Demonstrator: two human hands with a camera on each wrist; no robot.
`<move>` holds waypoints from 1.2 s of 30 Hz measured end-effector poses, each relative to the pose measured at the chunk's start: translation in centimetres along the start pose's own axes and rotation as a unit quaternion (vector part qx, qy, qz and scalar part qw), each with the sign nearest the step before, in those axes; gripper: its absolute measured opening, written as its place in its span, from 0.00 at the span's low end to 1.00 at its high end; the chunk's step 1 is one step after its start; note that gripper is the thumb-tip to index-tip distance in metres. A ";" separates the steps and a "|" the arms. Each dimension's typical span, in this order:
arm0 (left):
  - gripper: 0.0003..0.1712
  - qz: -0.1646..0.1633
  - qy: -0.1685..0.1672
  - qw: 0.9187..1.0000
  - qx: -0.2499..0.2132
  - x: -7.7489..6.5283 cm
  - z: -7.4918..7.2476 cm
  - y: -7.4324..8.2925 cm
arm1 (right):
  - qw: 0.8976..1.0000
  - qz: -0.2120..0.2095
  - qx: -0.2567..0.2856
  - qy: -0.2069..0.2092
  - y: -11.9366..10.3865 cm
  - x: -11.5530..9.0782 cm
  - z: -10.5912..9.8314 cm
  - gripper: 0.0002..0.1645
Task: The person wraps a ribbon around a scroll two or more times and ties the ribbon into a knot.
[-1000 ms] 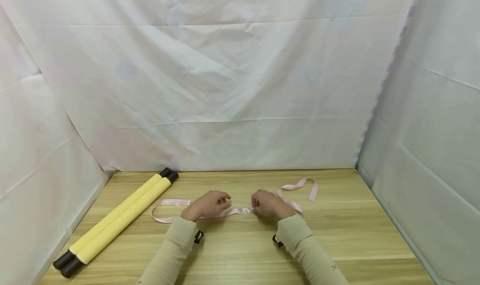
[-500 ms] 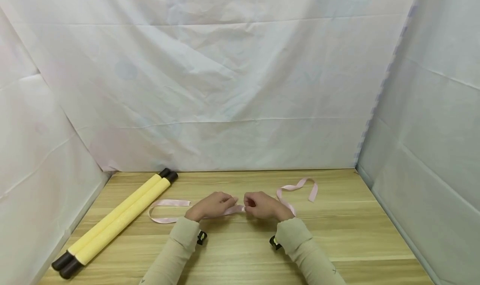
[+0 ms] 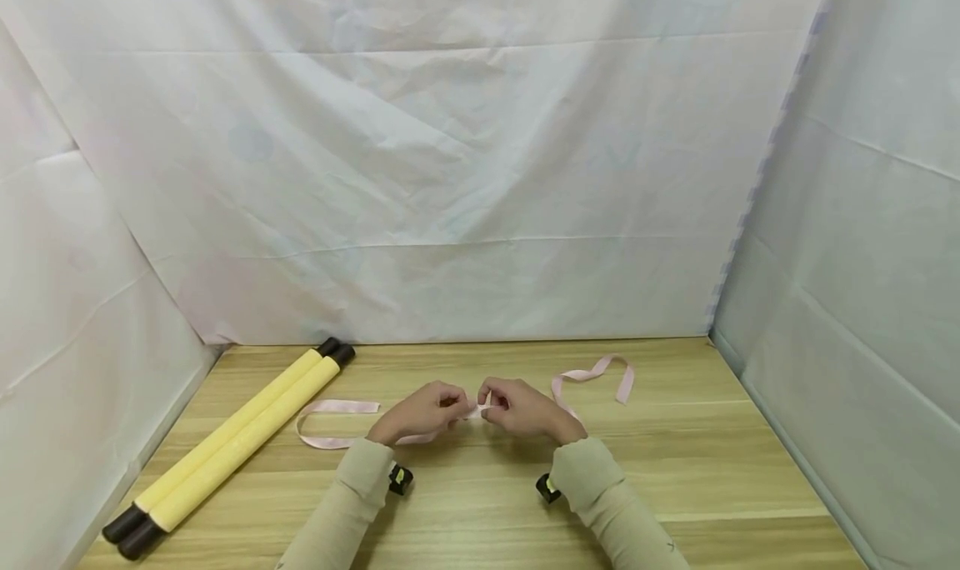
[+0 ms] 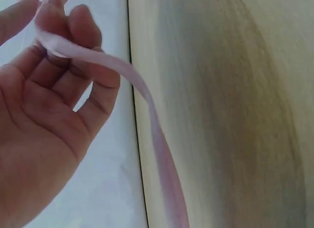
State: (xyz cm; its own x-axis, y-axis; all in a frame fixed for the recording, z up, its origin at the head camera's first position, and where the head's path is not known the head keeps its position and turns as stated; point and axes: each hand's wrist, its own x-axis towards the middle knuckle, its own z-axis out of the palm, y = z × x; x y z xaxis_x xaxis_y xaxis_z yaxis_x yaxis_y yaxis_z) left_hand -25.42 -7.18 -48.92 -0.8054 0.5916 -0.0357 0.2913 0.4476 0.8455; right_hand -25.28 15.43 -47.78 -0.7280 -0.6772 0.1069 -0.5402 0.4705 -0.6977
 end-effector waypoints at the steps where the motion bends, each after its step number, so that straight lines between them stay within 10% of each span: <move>1: 0.27 -0.001 -0.002 1.000 -0.010 -0.1 -0.1 0.0 | 1.000 0.003 0.001 -0.003 -0.1 0.0 -0.1 0.04; 18: 0.25 0.038 -0.016 0.999 -0.010 -2.2 -3.0 0.1 | 0.993 0.014 0.113 -0.043 -0.2 -1.0 -2.0 0.21; 36: 0.21 0.032 0.011 0.999 0.018 -7.5 -8.3 2.2 | 0.996 0.026 0.073 -0.041 1.1 -4.4 -6.3 0.21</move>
State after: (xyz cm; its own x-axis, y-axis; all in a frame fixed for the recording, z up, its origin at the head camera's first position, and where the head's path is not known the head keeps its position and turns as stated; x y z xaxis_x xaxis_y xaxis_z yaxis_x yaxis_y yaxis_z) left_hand -23.01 -16.13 -42.34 -0.7955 0.6052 0.0292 0.3601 0.4333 0.8262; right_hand -25.29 22.50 -44.57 -0.7138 -0.7002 0.0140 -0.4311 0.4235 -0.7968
